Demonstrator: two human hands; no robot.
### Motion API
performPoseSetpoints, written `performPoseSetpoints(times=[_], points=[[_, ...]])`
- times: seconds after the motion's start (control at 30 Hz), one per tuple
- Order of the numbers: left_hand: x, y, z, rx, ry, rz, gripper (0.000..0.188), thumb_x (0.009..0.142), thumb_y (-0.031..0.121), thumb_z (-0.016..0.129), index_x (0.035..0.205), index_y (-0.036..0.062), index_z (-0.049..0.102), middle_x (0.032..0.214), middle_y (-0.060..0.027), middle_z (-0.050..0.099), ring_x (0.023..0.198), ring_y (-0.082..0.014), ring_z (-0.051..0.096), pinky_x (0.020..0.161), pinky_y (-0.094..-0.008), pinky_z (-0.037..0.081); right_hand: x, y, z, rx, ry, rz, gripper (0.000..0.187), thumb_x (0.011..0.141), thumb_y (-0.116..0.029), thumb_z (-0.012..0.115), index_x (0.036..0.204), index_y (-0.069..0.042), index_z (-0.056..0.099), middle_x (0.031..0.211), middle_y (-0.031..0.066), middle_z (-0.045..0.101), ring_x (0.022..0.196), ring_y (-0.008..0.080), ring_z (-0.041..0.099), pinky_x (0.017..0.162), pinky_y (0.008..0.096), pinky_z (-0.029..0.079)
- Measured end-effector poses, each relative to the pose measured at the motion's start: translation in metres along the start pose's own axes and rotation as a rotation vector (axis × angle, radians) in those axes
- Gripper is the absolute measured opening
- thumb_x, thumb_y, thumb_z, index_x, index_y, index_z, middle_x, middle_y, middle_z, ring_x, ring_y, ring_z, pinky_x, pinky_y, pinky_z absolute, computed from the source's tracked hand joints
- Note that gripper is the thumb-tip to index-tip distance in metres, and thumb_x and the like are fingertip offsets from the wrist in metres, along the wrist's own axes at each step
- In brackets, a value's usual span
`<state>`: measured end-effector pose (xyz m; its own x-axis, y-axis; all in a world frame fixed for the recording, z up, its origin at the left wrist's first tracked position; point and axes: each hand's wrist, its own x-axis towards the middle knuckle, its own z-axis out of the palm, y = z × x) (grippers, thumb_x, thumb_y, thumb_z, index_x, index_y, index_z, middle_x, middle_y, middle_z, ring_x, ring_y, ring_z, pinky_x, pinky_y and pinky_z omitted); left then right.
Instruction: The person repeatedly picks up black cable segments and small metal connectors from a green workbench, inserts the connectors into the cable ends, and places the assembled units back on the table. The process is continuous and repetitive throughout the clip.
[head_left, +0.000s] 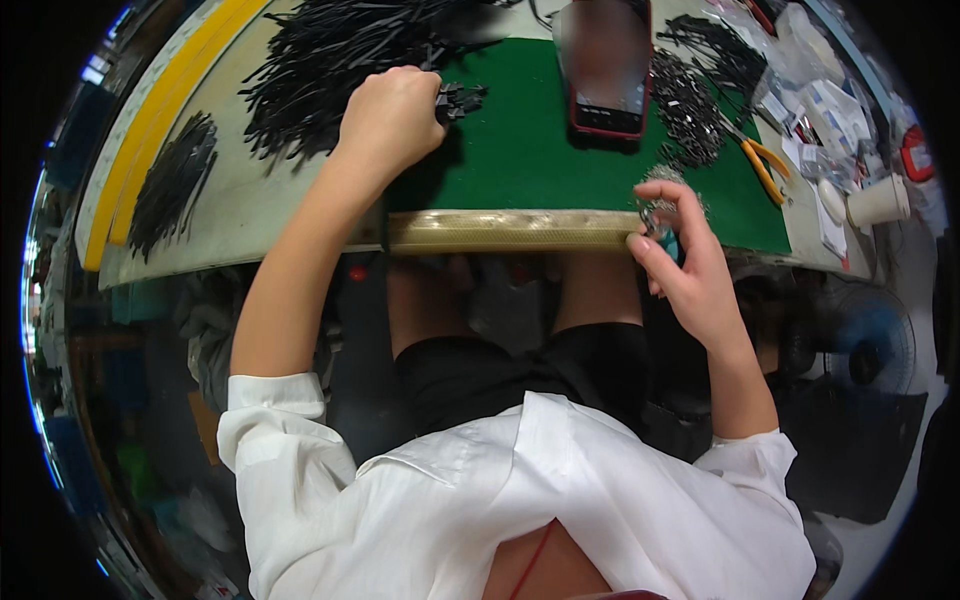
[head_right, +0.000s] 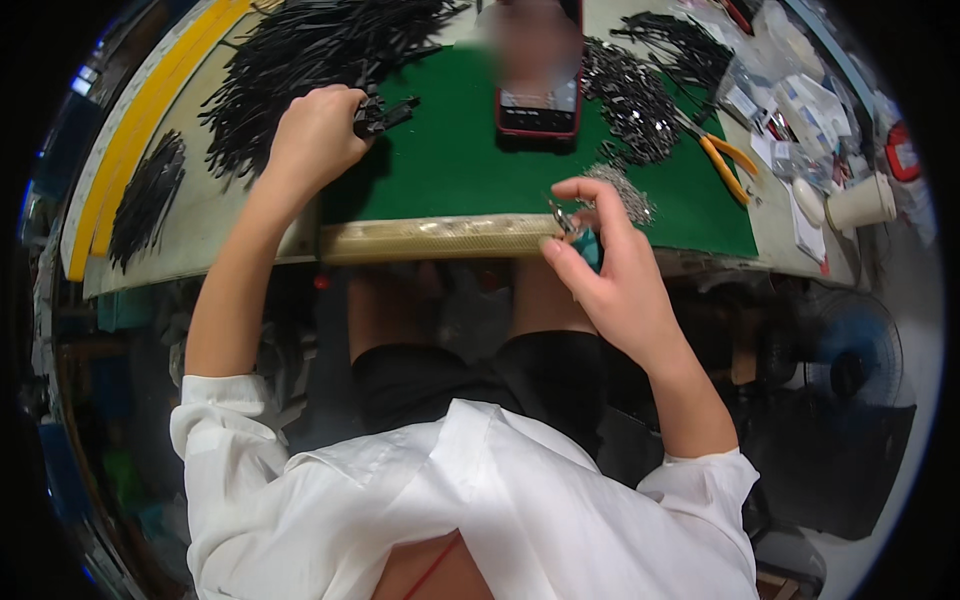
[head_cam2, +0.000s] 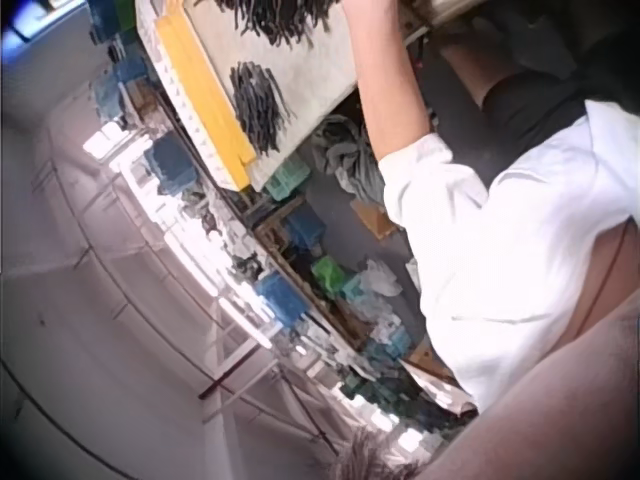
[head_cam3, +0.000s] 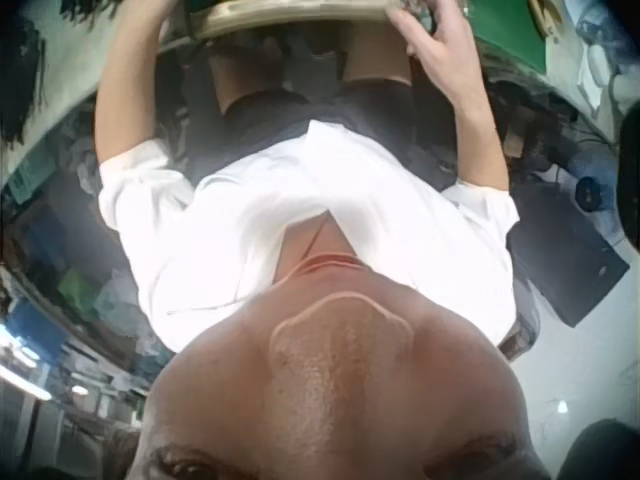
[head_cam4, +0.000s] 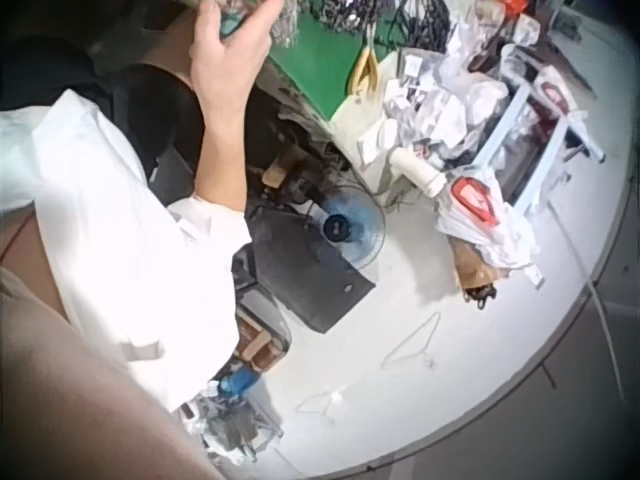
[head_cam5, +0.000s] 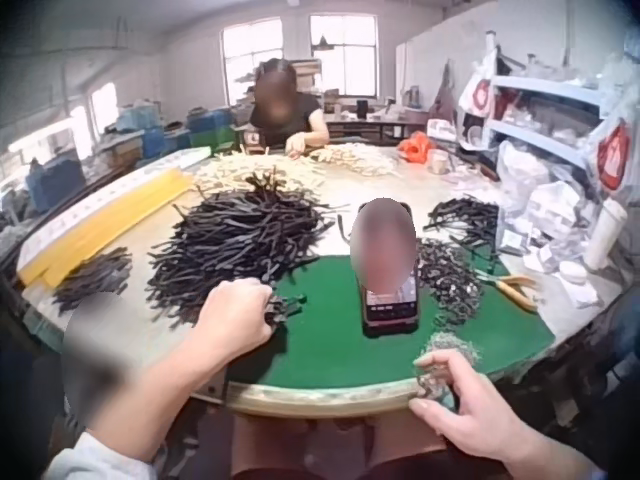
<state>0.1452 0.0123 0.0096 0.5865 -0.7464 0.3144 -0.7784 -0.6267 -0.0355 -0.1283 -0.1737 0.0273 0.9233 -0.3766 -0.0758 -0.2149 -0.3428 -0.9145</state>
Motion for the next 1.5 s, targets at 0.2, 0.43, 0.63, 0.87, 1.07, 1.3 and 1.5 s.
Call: performPoseSetpoints(times=[0.2, 0.43, 0.63, 0.87, 1.07, 1.3, 1.5], points=[[0.005, -0.01, -0.008, -0.083, 0.063, -0.074, 0.022, 0.075, 0.012, 0.069, 0.096, 0.0051, 0.072, 0.087, -0.0174, 0.071, 0.084, -0.0379, 0.069, 0.077, -0.0455, 0.056, 0.012, 0.006, -0.039, -0.313, 0.01, -0.023, 0.038, 0.085, -0.01, 0.059, 0.121, -0.005, 0.049, 0.095, 0.016, 0.063, 0.088, 0.029, 0.062, 0.083, 0.0346, 0.048], [-0.004, -0.003, -0.039, -0.787, 0.155, -0.041, 0.022, 0.081, 0.005, 0.07, 0.102, -0.0006, 0.067, 0.073, -0.0037, 0.065, 0.068, -0.0107, 0.061, 0.068, -0.0261, 0.049, 0.026, 0.017, -0.044, -0.682, -0.215, -0.327, 0.038, 0.084, -0.007, 0.061, 0.122, -0.008, 0.057, 0.105, 0.0128, 0.059, 0.092, 0.0302, 0.061, 0.082, 0.0367, 0.05], [-0.03, 0.029, -0.059, -1.07, -0.026, -0.051, 0.022, 0.078, 0.001, 0.065, 0.099, -0.0004, 0.067, 0.075, -0.0027, 0.064, 0.072, -0.0109, 0.062, 0.069, -0.0251, 0.049, 0.032, 0.011, -0.038, -0.955, -0.28, -0.381, 0.055, 0.084, -0.009, 0.065, 0.137, -0.019, 0.055, 0.11, 0.0151, 0.058, 0.081, 0.0347, 0.065, 0.072, 0.0435, 0.053], [-0.049, 0.041, -0.058, -1.132, -0.001, -0.086, 0.02, 0.083, 0.009, 0.076, 0.1, 0.0016, 0.068, 0.073, -0.0007, 0.063, 0.065, -0.0084, 0.058, 0.063, -0.0236, 0.045, 0.016, 0.021, -0.068, -0.988, -0.223, -0.337, 0.054, 0.083, -0.01, 0.065, 0.135, -0.018, 0.055, 0.106, 0.0159, 0.058, 0.077, 0.0351, 0.066, 0.072, 0.0445, 0.055], [-0.049, 0.061, -0.051, -1.288, 0.055, -0.013, 0.031, 0.083, -0.001, 0.074, 0.113, 0.0015, 0.069, 0.079, -0.0008, 0.063, 0.071, -0.0087, 0.061, 0.069, -0.024, 0.049, 0.02, 0.025, -0.068, -0.768, -0.168, -0.315, 0.033, 0.084, -0.008, 0.062, 0.117, -0.008, 0.055, 0.108, 0.0145, 0.06, 0.095, 0.0345, 0.064, 0.081, 0.0421, 0.052], [-0.051, 0.064, -0.043, -1.346, -0.019, -0.036, 0.028, 0.081, 0.0, 0.074, 0.108, 0.0003, 0.068, 0.079, -0.0011, 0.064, 0.072, -0.0093, 0.062, 0.069, -0.024, 0.049, 0.022, 0.02, -0.068, -0.818, -0.231, -0.28, 0.032, 0.084, -0.007, 0.063, 0.114, -0.007, 0.056, 0.107, 0.0124, 0.06, 0.097, 0.0324, 0.063, 0.083, 0.0405, 0.051], [-0.049, 0.069, -0.048, -1.312, -0.002, -0.066, 0.025, 0.082, 0.001, 0.074, 0.106, 0.0008, 0.068, 0.076, -0.0009, 0.064, 0.07, -0.0093, 0.061, 0.068, -0.0237, 0.048, 0.022, 0.02, -0.066, -0.831, -0.21, -0.263, 0.031, 0.084, -0.007, 0.062, 0.114, -0.007, 0.055, 0.107, 0.0138, 0.061, 0.098, 0.0343, 0.063, 0.083, 0.0415, 0.051]])
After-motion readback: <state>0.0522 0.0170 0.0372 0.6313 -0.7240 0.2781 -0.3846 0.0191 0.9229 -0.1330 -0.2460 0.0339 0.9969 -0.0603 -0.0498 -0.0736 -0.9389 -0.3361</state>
